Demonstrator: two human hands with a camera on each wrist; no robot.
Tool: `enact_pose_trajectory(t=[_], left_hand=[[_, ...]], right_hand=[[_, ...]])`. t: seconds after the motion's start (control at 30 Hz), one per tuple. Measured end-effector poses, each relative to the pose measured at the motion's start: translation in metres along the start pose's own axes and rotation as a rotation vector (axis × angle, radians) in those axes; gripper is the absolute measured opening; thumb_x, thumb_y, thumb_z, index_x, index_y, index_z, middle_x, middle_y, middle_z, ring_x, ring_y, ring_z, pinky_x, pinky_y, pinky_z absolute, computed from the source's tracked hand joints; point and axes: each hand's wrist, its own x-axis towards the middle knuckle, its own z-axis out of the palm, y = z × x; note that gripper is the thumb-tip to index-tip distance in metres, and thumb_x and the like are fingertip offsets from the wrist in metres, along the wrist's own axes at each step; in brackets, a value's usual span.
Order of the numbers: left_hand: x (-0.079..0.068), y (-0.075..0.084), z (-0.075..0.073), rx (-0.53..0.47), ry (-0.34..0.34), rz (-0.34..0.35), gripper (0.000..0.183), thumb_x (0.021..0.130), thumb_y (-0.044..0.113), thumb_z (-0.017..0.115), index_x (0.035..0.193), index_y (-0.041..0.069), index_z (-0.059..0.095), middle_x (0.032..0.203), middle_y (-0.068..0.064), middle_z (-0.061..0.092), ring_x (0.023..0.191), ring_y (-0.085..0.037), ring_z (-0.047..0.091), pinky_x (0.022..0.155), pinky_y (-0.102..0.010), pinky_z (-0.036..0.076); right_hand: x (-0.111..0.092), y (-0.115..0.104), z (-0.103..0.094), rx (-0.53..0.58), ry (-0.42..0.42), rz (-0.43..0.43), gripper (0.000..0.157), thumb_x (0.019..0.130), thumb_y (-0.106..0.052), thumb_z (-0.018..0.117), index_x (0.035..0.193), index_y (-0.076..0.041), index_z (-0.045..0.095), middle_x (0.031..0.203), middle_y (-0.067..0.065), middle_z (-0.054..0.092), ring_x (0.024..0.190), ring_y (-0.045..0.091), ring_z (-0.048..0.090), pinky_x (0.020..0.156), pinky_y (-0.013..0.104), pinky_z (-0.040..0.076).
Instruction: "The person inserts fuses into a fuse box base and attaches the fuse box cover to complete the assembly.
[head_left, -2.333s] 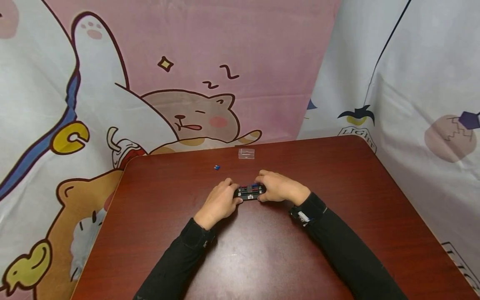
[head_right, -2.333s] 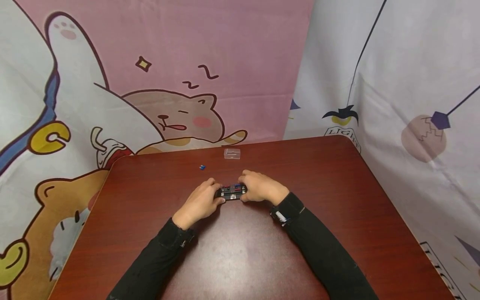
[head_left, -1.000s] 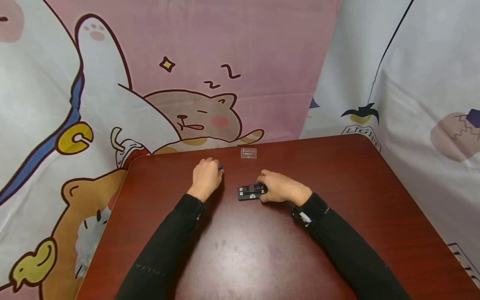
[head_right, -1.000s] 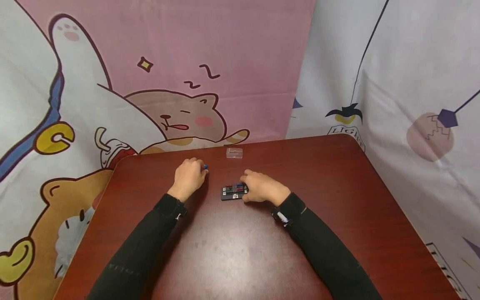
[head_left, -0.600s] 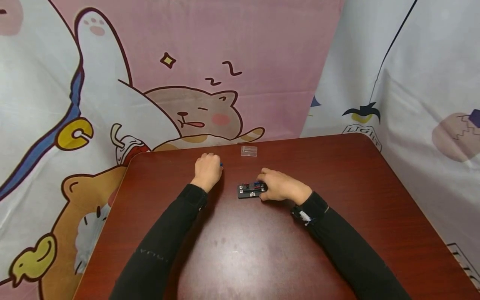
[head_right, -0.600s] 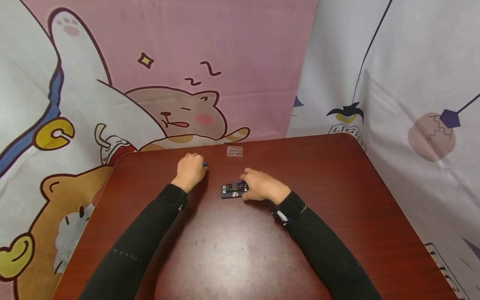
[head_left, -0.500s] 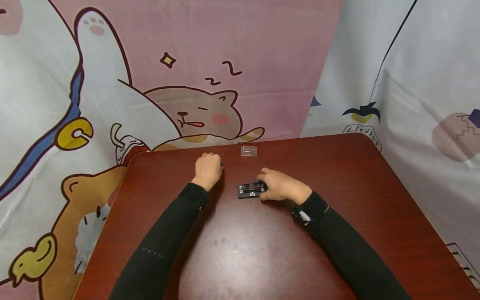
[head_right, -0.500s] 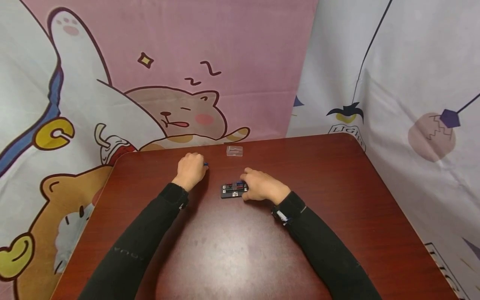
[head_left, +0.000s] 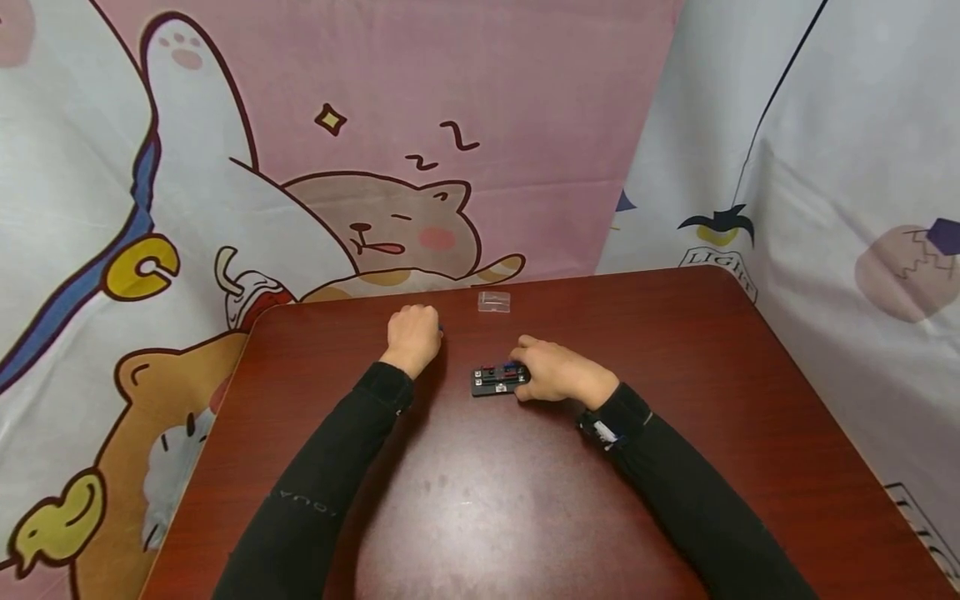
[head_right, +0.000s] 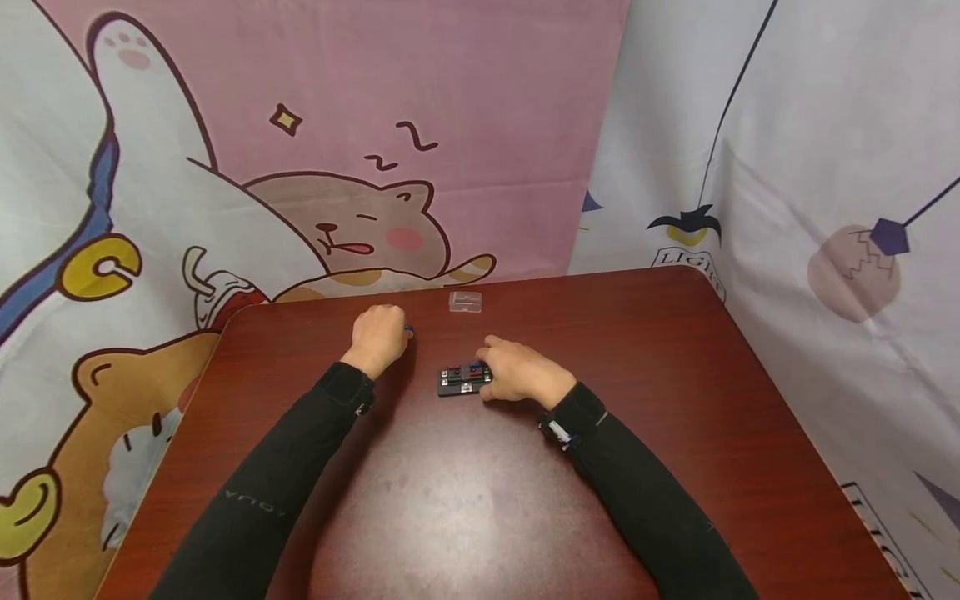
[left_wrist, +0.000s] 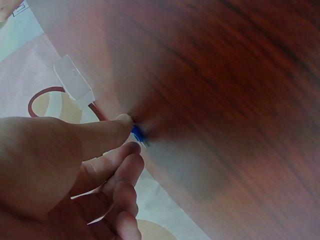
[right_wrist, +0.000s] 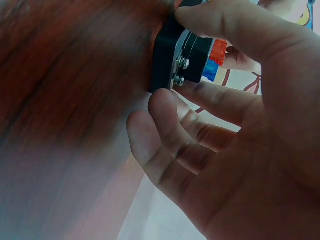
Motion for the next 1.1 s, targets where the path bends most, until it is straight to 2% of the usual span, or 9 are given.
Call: enact_pose_trajectory(t=[0.13,0.37,0.67,0.83,1.1], left_hand=[[0.001,0.001,-0.001,-0.001,-0.009,0.002,0.022,0.103,0.024,0.079,0.109,0.004,0.084,0.108,-0.017,0.081,0.101,-0.04,0.075,0.089,-0.054,0.064],[0.001,0.001,-0.001,0.008,-0.004,0.015,0.019,0.104,0.02,0.076,0.104,0.003,0.083,0.103,-0.018,0.081,0.096,-0.04,0.076,0.087,-0.054,0.064],[-0.002,0.001,-0.002,0.002,0.008,0.044,0.019,0.103,0.015,0.072,0.096,0.001,0.082,0.096,-0.018,0.08,0.093,-0.039,0.075,0.091,-0.054,0.061],[-0.006,0.001,-0.004,-0.003,0.008,0.087,0.021,0.105,0.016,0.071,0.098,0.0,0.082,0.1,-0.017,0.08,0.098,-0.039,0.074,0.096,-0.053,0.06],[-0.018,0.006,-0.007,-0.043,0.001,0.196,0.015,0.106,0.013,0.073,0.106,0.003,0.083,0.102,-0.013,0.078,0.103,-0.037,0.074,0.098,-0.051,0.06]], right_hand=[[0.0,0.001,0.0,-0.008,0.006,-0.007,0.062,0.093,-0.034,0.085,0.146,-0.009,0.067,0.128,0.007,0.059,0.1,0.022,0.063,0.096,0.044,0.057],[0.0,0.0,0.0,-0.008,-0.001,-0.009,0.065,0.095,-0.035,0.085,0.15,-0.007,0.064,0.134,0.009,0.06,0.101,0.022,0.064,0.097,0.044,0.057],[0.001,0.0,0.0,-0.01,0.008,-0.012,0.062,0.093,-0.034,0.085,0.147,-0.008,0.066,0.129,0.007,0.059,0.099,0.021,0.063,0.094,0.042,0.057],[0.001,0.0,0.0,-0.002,0.01,-0.013,0.061,0.093,-0.033,0.085,0.145,-0.009,0.067,0.125,0.006,0.059,0.097,0.02,0.062,0.091,0.041,0.056],[0.001,0.0,0.0,-0.014,0.007,-0.008,0.063,0.093,-0.035,0.084,0.147,-0.008,0.066,0.128,0.006,0.059,0.099,0.02,0.063,0.093,0.041,0.056]])
